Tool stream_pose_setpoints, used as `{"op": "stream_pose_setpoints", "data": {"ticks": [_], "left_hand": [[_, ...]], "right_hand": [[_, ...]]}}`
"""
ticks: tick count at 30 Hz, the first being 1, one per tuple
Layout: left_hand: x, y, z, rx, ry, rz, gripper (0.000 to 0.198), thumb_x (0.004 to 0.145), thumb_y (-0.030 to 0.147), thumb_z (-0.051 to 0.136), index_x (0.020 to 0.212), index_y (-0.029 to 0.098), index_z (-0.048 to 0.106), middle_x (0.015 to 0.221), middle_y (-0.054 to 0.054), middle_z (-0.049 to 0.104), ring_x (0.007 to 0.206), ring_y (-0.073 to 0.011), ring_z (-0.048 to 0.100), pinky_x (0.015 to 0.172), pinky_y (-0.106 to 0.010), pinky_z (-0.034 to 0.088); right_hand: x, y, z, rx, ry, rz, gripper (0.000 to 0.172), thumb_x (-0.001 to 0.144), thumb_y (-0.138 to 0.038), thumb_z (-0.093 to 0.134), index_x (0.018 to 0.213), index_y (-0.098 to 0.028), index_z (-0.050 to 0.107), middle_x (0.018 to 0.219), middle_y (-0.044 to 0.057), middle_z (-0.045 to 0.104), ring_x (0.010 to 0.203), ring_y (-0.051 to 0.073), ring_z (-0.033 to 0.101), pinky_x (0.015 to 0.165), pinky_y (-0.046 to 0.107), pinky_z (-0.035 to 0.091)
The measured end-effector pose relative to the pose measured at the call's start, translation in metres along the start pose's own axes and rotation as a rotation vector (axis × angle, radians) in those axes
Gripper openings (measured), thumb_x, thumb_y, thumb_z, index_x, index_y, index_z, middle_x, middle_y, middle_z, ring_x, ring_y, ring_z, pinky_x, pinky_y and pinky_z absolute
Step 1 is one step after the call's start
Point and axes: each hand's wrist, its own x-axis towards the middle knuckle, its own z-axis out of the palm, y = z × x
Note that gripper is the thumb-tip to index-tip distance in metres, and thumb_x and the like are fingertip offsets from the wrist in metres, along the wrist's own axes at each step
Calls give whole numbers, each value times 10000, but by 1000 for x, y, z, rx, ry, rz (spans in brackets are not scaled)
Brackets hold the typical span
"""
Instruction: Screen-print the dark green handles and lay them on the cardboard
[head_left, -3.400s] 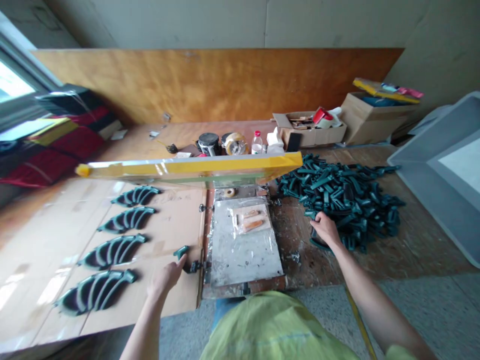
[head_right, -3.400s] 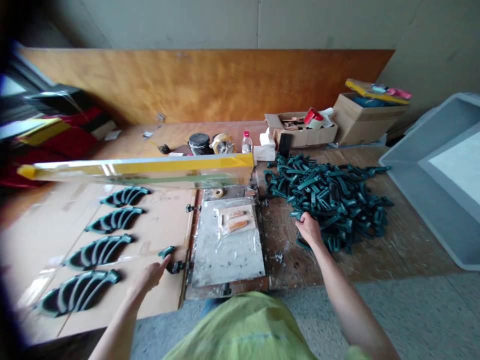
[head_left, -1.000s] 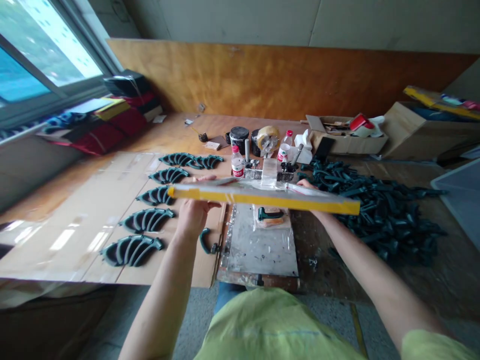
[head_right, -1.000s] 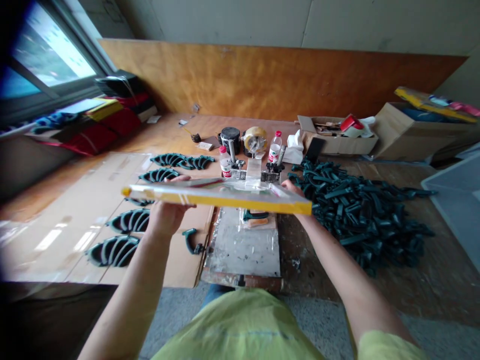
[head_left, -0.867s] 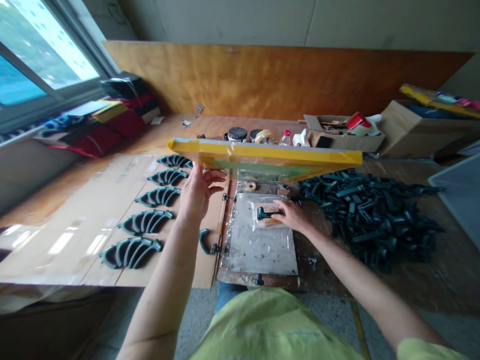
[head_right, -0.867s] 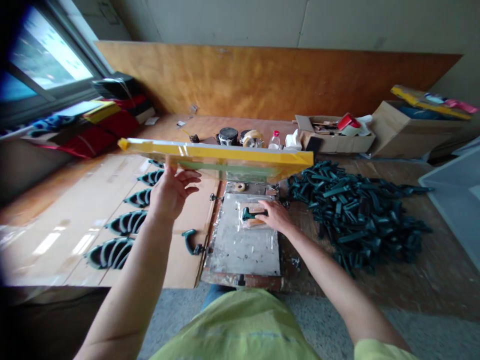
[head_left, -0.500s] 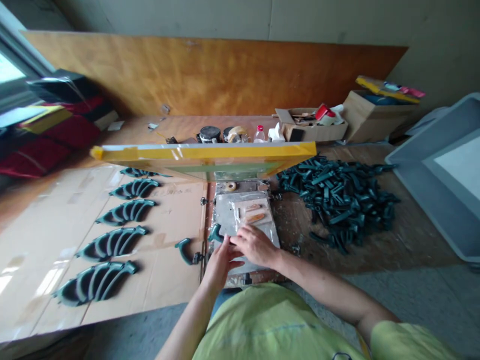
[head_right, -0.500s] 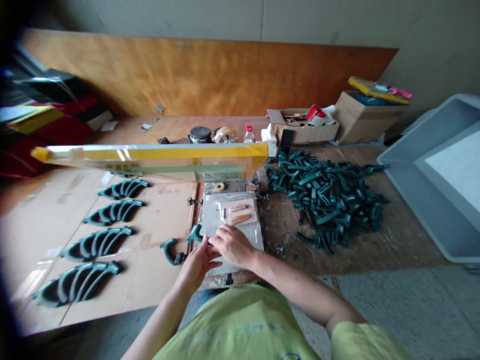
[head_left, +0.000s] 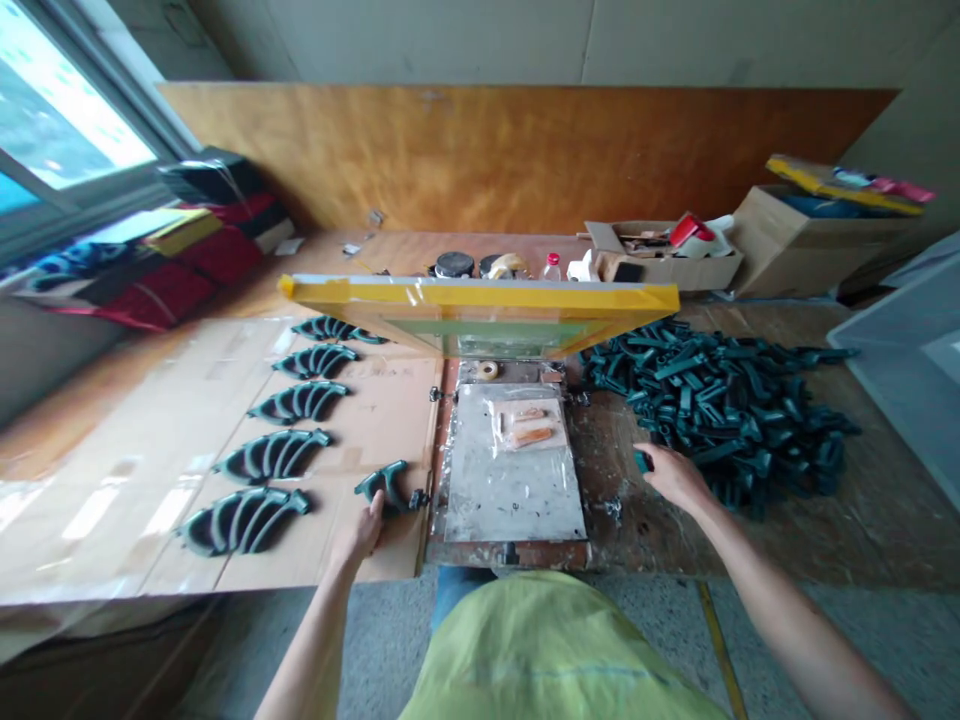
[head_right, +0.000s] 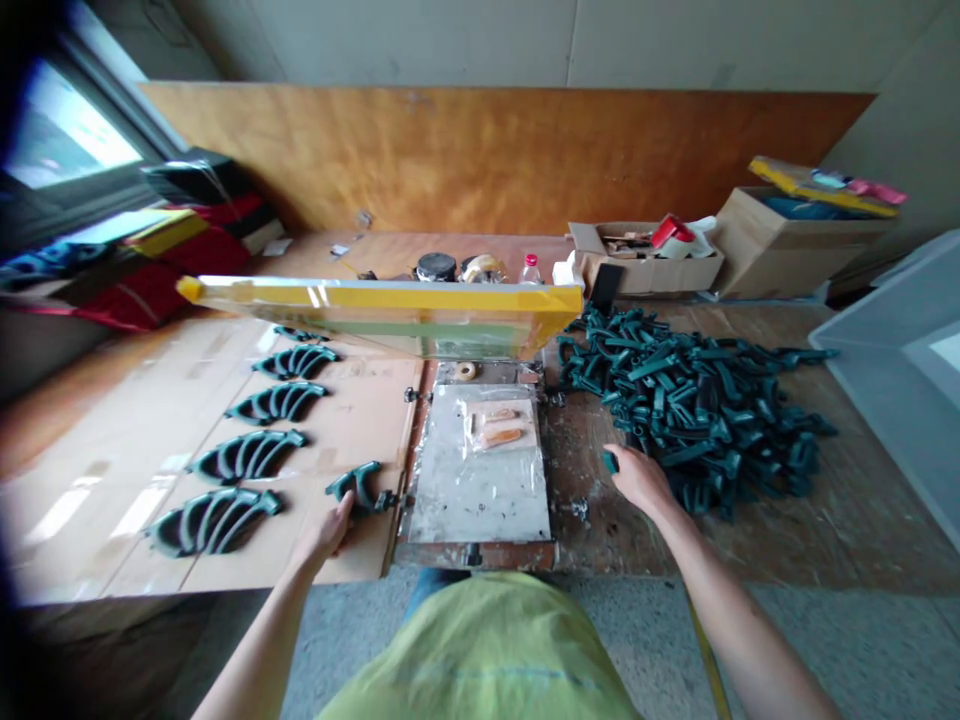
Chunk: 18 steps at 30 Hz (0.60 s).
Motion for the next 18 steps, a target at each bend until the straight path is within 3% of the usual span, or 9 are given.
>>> {"op": "stream_pose_setpoints", "data": {"ticks": [2,5,9,11,14,16,18], "left_hand": [[4,17,-4,50,-8,-38,445,639,614,632,465,226,500,270,-33,370,259,-219,398,354,-305,309],[10,63,-15,39,4,31,418,637,605,665,606,192,610,340,-11,418,313,-200,446,377,-270,322],[2,155,-24,-143,26,312,554,790,694,468,993,210,643,588,-5,586,457,-131,522,476,-217,396],[-11,203,-26,-445,27,570,586,833,684,431,1137,207,585,609,2,602,449,-110,501,476,-203,394],[-31,255,-25,-729,-46,742,568,842,703,400,1049,201,564,578,11,597,416,-96,475,448,-196,383],[-40,269,-23,-769,-84,768,544,853,698,383,904,189,569,552,1,587,410,-99,477,439,-204,392],[-45,265,-23,-756,-70,758,529,870,667,389,800,176,575,550,-18,591,425,-108,496,442,-215,406]], "right_hand": [[13,-39,-12,209,83,-122,572,713,-119,606,1268,-259,589,987,38,691,869,200,650,812,317,488],[36,-105,-16,441,139,-457,461,753,-148,619,1201,-253,645,962,22,669,883,179,625,841,327,485],[61,-163,8,292,160,-753,307,813,-103,604,1056,-244,728,949,48,650,921,187,564,860,340,457],[65,-174,20,156,166,-793,274,845,-131,599,1055,-247,732,922,53,645,923,194,538,859,339,441],[61,-177,29,7,197,-777,291,885,-177,570,1132,-260,701,963,62,648,979,207,524,877,339,423],[53,-177,29,-52,219,-751,333,888,-164,559,1186,-261,672,1027,72,650,1021,212,531,887,335,426],[48,-174,24,-65,225,-745,367,875,-161,577,1222,-256,647,1092,80,654,1040,213,553,895,336,443]]}}
